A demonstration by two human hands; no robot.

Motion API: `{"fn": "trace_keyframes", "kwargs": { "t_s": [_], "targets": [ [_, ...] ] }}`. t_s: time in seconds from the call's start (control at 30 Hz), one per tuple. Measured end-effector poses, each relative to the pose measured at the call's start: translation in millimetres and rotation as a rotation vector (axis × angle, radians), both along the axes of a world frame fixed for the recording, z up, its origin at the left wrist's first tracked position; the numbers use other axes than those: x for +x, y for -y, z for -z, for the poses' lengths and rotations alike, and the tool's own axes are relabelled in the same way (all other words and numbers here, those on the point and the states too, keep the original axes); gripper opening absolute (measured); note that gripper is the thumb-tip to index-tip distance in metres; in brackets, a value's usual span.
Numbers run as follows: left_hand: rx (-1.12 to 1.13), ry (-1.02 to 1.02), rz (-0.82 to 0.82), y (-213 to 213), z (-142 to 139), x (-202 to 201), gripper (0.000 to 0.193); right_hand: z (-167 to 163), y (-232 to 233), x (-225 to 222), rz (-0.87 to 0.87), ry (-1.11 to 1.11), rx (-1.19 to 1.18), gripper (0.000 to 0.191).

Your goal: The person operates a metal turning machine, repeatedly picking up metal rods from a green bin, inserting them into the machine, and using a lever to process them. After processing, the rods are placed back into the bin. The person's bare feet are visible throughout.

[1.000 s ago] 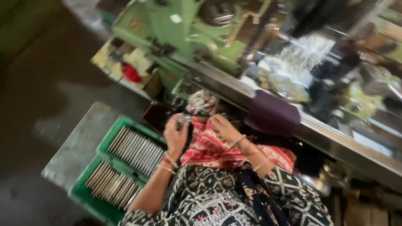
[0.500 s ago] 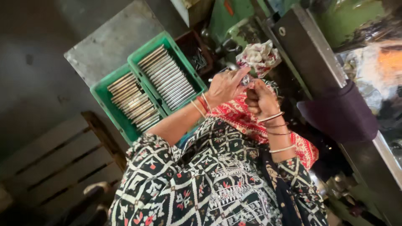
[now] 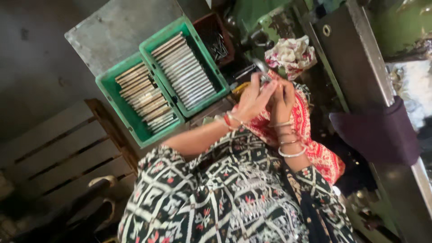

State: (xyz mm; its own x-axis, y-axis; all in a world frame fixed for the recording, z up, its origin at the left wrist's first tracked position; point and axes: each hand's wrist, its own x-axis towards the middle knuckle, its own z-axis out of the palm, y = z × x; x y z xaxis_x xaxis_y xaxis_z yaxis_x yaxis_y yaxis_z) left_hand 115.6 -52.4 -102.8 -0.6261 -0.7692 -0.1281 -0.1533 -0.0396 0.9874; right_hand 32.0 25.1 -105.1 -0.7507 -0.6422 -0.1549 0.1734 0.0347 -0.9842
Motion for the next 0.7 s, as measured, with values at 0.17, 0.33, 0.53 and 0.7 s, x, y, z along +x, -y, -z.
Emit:
{"fn": "trace_keyframes", "kwargs": {
  "t_s": [0.17,0.33,0.53,0.7],
  "targets": [
    [-0.34,0.32,0.0,44,37,37,0.024,34,-22,-28,0.12,0.463,-0.083,0.01],
    [-0.786,0.484,-0.332,184,98,106,0.017,54,-39,-44,0.012,0.552,-0.174,0.013],
    [-0.894,0.339,-0.314,220,135,150,0.024,59,-40,-46,0.005,0.576,-0.188,0.011],
    [-0.922,0.564,-0.433,220,132,222,0.033,58,-41,-51,0.088,0.613,-0.123,0.011]
  ]
}}
